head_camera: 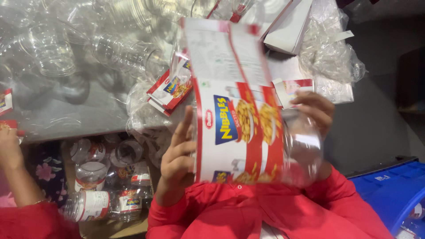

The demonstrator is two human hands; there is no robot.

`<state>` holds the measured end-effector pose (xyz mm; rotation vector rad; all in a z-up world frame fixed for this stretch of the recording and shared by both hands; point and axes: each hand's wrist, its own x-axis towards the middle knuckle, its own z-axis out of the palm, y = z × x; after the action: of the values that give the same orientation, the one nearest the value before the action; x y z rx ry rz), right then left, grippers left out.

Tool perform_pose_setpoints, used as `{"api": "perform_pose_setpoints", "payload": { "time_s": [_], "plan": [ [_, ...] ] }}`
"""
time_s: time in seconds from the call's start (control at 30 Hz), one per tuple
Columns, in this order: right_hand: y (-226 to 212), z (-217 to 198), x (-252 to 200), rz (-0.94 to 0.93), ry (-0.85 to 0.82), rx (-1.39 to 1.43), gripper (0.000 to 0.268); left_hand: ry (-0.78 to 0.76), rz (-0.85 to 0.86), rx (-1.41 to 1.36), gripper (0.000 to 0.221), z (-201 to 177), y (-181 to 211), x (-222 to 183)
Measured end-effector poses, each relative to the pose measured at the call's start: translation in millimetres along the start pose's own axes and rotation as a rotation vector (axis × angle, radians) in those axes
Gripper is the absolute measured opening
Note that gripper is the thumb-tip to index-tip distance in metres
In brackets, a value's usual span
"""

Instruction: The person applies labels to plastic jars by hand. They peel the backing from a label, align it onto a jar, and wrap it around the jar surface. They repeat this for multiple jars throughout the episode.

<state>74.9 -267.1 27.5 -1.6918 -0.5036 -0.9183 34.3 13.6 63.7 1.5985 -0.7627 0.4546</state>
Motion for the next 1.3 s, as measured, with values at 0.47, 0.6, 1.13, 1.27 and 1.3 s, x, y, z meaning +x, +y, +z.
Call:
{"api": "perform_pose_setpoints", "payload": {
  "time_s": [0.47, 0.6, 1.13, 1.27, 1.3],
  "plan": [
    [-10, -15, 27, -0.303, -0.102, -0.423, 0.052, -0.351, -0.061, -0.166, 0.03, -14, 14, 18],
    [-23, -8, 24, -0.15, -0.293, -0.289, 0.029, -0.247, -0.087, -0.264, 0.03, -10, 12, 14],
    [-21, 0, -65, 0.443, -0.322, 0.219, 0.022, 0.406, -0.635, -0.101, 0.041, 54, -37, -16],
    [-26, 3, -38, 0.188, -0.414, 0.101, 0.037, 0.396, -0.609, -0.043, 0.04, 53, -38, -9],
    [-27, 7, -33, 0.103, -0.432, 0.022, 0.032, 0.377, -0.613, -0.068, 0.04, 52, -38, -8]
  ]
}}
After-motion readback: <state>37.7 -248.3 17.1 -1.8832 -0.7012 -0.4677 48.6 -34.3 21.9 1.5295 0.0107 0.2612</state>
